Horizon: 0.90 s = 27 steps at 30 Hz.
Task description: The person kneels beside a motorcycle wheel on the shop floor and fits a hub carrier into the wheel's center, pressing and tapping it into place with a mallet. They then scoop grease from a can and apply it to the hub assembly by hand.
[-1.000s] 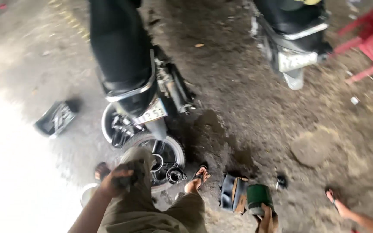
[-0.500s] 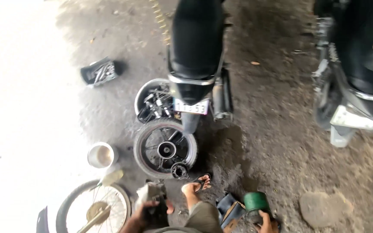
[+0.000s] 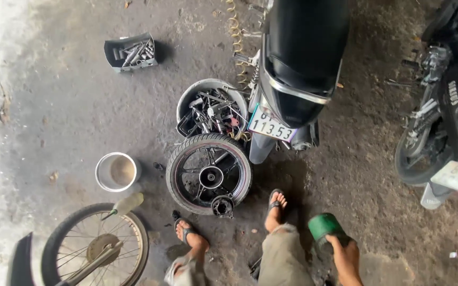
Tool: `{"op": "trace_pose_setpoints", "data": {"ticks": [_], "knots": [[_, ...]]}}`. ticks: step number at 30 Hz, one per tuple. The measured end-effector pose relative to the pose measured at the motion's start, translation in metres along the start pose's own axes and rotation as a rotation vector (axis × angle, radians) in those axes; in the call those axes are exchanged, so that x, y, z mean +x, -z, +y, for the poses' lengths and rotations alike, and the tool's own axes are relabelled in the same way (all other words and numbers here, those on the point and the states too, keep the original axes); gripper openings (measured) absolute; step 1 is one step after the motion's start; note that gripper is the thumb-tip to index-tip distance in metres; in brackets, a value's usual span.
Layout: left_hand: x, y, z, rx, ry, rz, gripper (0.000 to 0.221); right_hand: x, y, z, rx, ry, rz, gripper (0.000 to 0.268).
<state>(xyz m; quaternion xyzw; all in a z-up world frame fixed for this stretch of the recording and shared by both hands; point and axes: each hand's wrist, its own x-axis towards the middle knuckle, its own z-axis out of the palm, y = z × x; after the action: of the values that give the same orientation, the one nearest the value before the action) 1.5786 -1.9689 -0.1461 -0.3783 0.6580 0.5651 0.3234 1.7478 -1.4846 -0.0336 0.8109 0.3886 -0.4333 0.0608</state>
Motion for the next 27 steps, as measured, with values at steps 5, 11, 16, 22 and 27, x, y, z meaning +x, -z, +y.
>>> {"op": "trace_pose_setpoints", "data": {"ticks": [5,11,16,22,27], "knots": [[0.173,-0.123,-0.013,-0.074,-0.179,0.349,0.057,0.196,-0.134,-0.018,-0.645,0.604,0.145,0.104],[0.326,-0.145,-0.057,-0.018,-0.256,0.504,0.073,0.301,-0.330,-0.058,-0.930,0.668,0.072,0.095],[0.383,-0.144,-0.084,0.102,-0.184,0.541,0.070,0.426,-0.445,-0.025,-1.034,0.777,-0.078,0.093],[0.413,-0.139,-0.098,0.278,-0.135,0.508,0.065,0.383,-0.465,-0.027,-1.049,0.883,-0.091,0.111],[0.412,-0.137,-0.091,0.140,-0.103,0.485,0.067,0.282,-0.396,0.008,-0.949,0.964,-0.089,0.077]]}}
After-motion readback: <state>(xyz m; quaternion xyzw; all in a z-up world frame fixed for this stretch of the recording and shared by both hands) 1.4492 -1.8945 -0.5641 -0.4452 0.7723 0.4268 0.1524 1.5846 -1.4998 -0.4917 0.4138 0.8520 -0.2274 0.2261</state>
